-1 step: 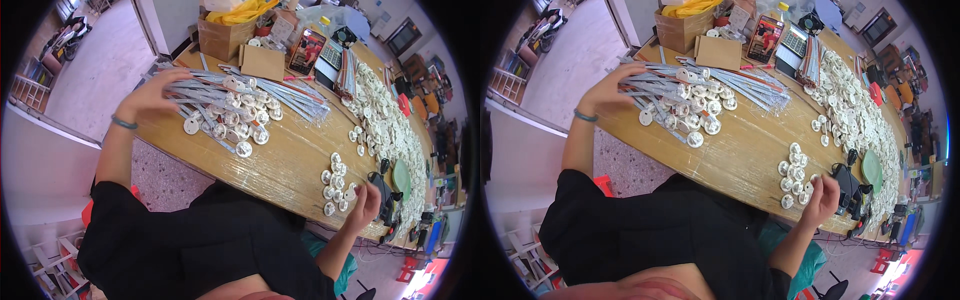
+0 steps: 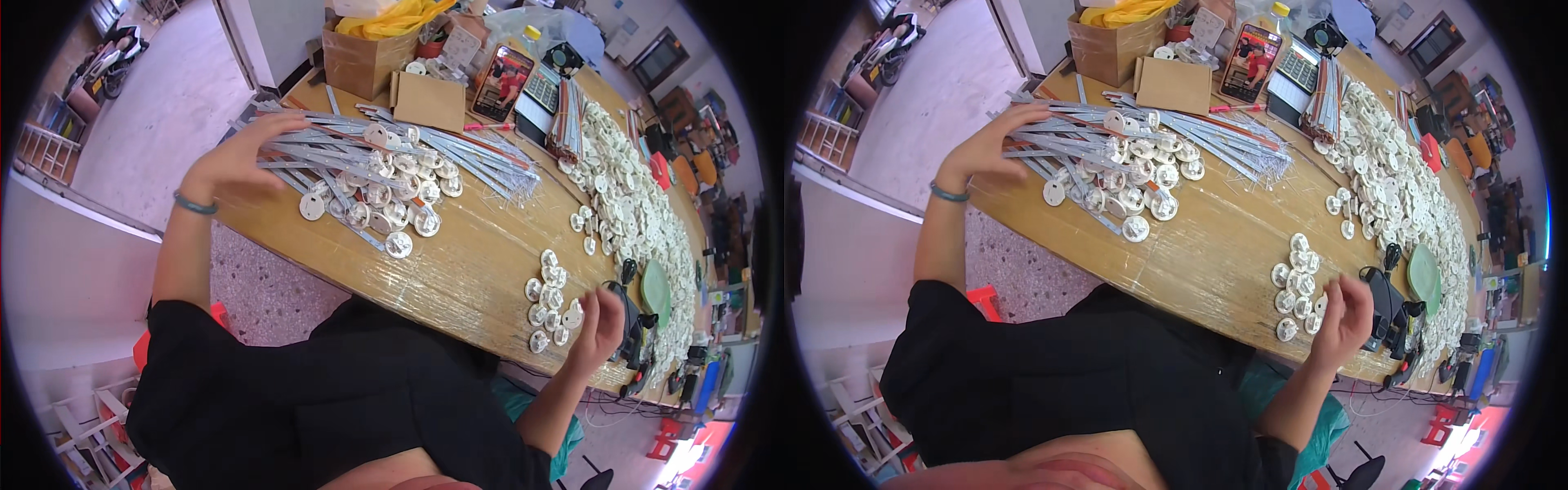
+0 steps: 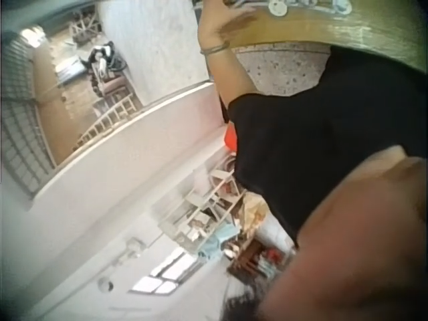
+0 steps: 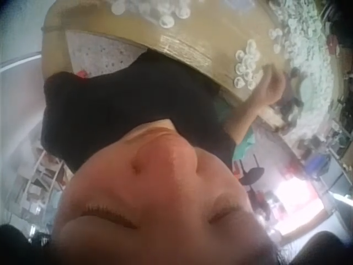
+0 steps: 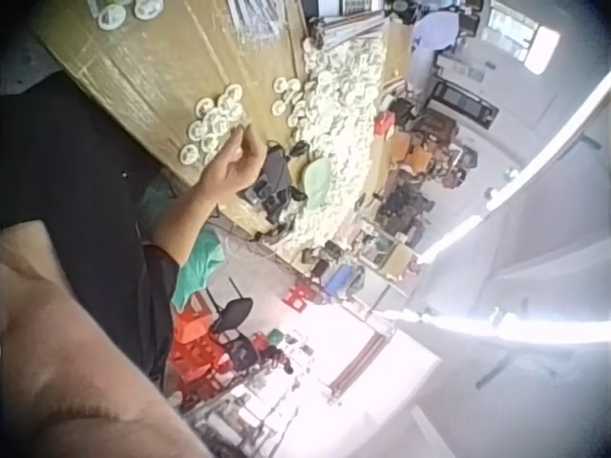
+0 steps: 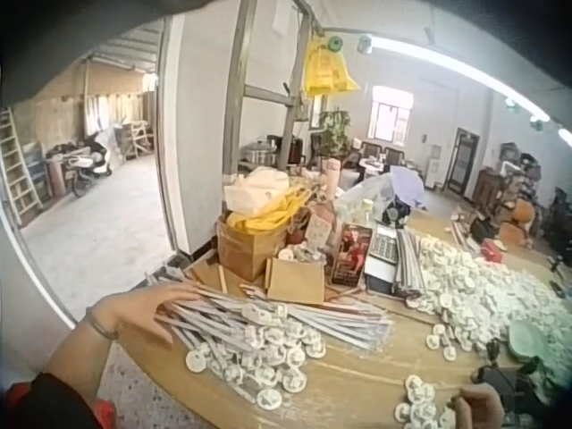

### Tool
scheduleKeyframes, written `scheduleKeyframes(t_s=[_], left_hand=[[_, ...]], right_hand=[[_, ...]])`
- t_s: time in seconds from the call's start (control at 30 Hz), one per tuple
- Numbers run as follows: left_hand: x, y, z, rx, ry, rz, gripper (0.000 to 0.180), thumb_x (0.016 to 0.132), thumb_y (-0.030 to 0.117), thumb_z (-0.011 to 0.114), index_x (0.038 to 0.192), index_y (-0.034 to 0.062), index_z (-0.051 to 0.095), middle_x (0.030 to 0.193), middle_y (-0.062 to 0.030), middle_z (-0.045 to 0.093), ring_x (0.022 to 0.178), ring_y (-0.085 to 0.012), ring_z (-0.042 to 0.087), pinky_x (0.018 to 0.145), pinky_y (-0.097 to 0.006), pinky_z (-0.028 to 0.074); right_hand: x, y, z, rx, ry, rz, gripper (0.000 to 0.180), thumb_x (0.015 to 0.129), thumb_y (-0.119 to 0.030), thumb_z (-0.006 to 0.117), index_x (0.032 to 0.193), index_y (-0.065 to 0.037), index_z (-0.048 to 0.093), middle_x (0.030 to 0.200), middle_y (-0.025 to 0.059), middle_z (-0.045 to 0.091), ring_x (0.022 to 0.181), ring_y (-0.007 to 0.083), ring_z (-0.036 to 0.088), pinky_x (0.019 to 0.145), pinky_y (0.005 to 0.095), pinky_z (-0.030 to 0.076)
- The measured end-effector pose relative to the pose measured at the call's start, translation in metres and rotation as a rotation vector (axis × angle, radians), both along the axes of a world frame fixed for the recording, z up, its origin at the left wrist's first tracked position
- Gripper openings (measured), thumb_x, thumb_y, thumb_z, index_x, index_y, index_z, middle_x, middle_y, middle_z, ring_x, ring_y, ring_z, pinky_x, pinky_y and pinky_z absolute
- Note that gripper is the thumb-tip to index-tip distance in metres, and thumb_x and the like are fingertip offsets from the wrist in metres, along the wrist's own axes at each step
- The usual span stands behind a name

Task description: Using a hot glue gun to attach wires and components to circular plastic bases on a workbench.

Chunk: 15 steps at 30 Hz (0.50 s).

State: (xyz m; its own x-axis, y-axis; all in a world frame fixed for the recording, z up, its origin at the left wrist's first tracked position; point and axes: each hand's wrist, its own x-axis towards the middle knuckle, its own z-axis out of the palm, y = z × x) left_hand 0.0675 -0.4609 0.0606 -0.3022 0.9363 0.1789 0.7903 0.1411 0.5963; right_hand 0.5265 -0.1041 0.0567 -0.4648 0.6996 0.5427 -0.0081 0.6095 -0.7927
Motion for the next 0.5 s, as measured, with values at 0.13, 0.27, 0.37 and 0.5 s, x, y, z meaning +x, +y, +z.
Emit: scheduleKeyframes(t_s=[0.13,0.27,0.37,0.5], left_hand=[[0.013,-0.015,-0.009,-0.227,0.214,0.022,0.108,0.056,0.014,0.076,0.156,0.0164,0.035,0.163,-0.0134,0.026,0.151,-0.0352,0.025,0.124,-0.054,0.016],[0.036,0.009,-0.01,-0.19,0.313,0.003,0.116,0.058,0.031,0.089,0.157,0.0141,0.031,0.16,-0.0138,0.031,0.151,-0.0338,0.026,0.122,-0.057,0.017],[0.048,0.029,-0.022,-0.119,0.366,0.008,0.116,0.059,0.045,0.088,0.154,0.0096,0.033,0.158,-0.015,0.034,0.149,-0.0336,0.029,0.122,-0.057,0.019],[0.067,0.043,-0.035,-0.03,0.385,-0.044,0.11,0.061,0.049,0.083,0.151,0.006,0.036,0.154,-0.0144,0.04,0.145,-0.0327,0.036,0.121,-0.054,0.022]], right_hand=[[-0.113,-0.023,0.054,0.258,-0.316,0.403,0.027,0.084,-0.004,0.073,0.11,0.001,0.068,0.1,0.0112,0.069,0.091,0.0206,0.066,0.083,0.0311,0.051],[-0.259,-0.049,0.037,0.425,-0.332,0.784,0.042,0.09,-0.032,0.071,0.119,-0.002,0.066,0.114,0.0187,0.068,0.108,0.0375,0.064,0.093,0.0435,0.05],[-0.353,-0.063,-0.003,0.427,-0.462,0.745,0.046,0.09,-0.034,0.068,0.122,0.0,0.066,0.118,0.0209,0.067,0.111,0.0374,0.063,0.096,0.0441,0.05],[-0.404,-0.076,-0.036,0.497,-0.672,0.7,0.045,0.09,-0.037,0.064,0.117,-0.001,0.068,0.115,0.0211,0.07,0.109,0.0378,0.065,0.096,0.0457,0.051]])
